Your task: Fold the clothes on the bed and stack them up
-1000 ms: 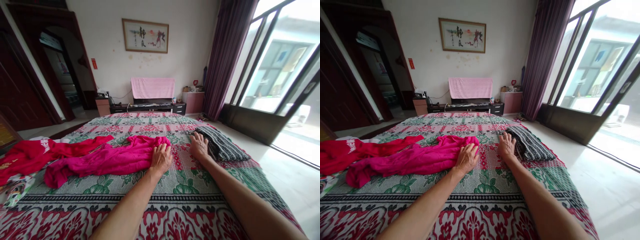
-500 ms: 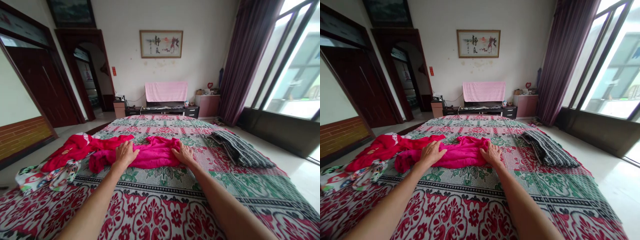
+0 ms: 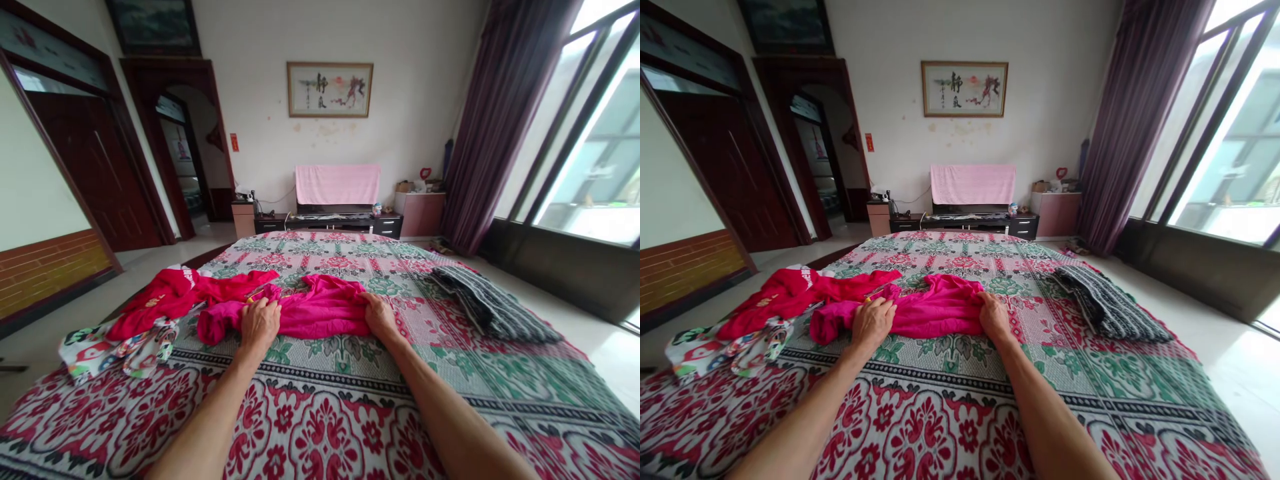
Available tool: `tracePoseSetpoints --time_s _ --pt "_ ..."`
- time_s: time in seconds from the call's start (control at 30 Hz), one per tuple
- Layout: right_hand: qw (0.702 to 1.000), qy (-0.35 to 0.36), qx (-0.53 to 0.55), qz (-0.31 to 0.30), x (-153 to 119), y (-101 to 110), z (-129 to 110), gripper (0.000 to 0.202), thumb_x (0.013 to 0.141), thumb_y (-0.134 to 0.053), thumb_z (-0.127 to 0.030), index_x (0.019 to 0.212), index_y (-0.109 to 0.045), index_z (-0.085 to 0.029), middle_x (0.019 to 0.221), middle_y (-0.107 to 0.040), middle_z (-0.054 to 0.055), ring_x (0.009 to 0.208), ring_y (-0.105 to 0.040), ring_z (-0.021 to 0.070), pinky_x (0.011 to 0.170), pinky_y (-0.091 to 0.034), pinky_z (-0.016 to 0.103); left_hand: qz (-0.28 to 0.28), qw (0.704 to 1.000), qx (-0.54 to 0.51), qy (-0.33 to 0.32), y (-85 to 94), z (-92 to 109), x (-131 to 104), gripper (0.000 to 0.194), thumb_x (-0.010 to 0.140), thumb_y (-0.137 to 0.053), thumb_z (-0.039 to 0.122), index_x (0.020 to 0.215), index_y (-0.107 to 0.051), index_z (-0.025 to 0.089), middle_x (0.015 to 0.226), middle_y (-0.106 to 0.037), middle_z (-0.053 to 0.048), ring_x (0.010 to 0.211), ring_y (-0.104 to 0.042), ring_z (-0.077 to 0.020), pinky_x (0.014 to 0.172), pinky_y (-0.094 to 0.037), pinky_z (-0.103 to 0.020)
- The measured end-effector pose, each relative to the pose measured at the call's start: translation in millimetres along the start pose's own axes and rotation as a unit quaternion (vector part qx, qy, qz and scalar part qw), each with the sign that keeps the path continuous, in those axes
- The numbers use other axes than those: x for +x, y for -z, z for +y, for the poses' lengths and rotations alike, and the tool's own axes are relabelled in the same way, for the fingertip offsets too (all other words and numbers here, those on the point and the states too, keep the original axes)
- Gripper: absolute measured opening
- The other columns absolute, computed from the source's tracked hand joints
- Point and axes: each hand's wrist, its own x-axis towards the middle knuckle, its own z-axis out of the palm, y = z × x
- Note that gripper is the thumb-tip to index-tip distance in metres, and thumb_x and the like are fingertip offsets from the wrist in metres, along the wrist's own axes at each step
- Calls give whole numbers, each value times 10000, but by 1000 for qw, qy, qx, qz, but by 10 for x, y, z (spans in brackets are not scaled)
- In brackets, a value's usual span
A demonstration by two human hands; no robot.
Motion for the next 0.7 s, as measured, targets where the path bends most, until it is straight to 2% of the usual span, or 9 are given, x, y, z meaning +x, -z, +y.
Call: tracePoseSetpoints --time_s 0.1,0.23,0.33,0.4,0.47,0.53,0.63,0.7 --pt "993 -37 57 95 26 42 48 456 746 -335 -113 1016 -698 -178 1011 -697 75 909 -622 189 862 -446 293 -10 998 -55 -7 103 128 26 370 929 -401 337 1116 -696 213 1022 -722 -99 937 -646 -209 859 -428 -325" --pt "967 -109 90 212 76 191 155 464 746 -314 -168 1027 -683 -146 983 -688 101 888 -602 217 821 -447 319 -87 983 -163 -16 275 459 -13 399 936 -382 383 1130 -695 231 915 -750 -87 822 -675 -188 760 -461 -278" --pt "947 -157 85 267 97 316 261 472 753 -306 -179 1054 -669 -145 979 -677 105 904 -588 226 831 -434 325 -155 947 -268 -82 368 667 -54 421 921 -389 415 1074 -726 212 863 -753 -97 742 -660 -191 699 -470 -275" --pt "938 -177 73 290 98 368 328 468 749 -314 -174 1061 -663 -148 988 -663 107 928 -580 230 856 -426 333 -193 924 -314 -107 405 711 -44 434 905 -412 442 1059 -734 195 843 -753 -88 713 -643 -189 662 -473 -267" --pt "937 -178 58 295 94 383 372 451 737 -337 -173 1049 -663 -154 1020 -645 114 968 -568 234 893 -417 341 -190 924 -315 -101 422 655 5 426 901 -426 442 1061 -732 193 850 -754 -67 738 -646 -178 679 -477 -253" --pt "944 -161 48 283 90 364 379 425 730 -368 -183 1037 -660 -160 1061 -626 120 1017 -550 239 931 -407 350 -137 951 -266 -71 416 501 77 395 909 -424 407 1055 -727 201 899 -747 -57 814 -658 -172 761 -479 -252" --pt "956 -118 48 262 90 307 312 382 734 -410 -212 1027 -649 -159 1114 -608 128 1066 -532 243 967 -398 364 -59 990 -128 -7 356 159 159 363 895 -445 339 1119 -690 193 1075 -708 -94 982 -640 -206 900 -455 -295" --pt "963 -78 53 250 86 270 225 349 749 -428 -233 1017 -640 -160 1144 -598 130 1074 -535 238 978 -399 371 -72 995 -53 36 289 -61 168 399 866 -492 341 1185 -646 156 1132 -683 -129 1054 -622 -237 938 -441 -317"
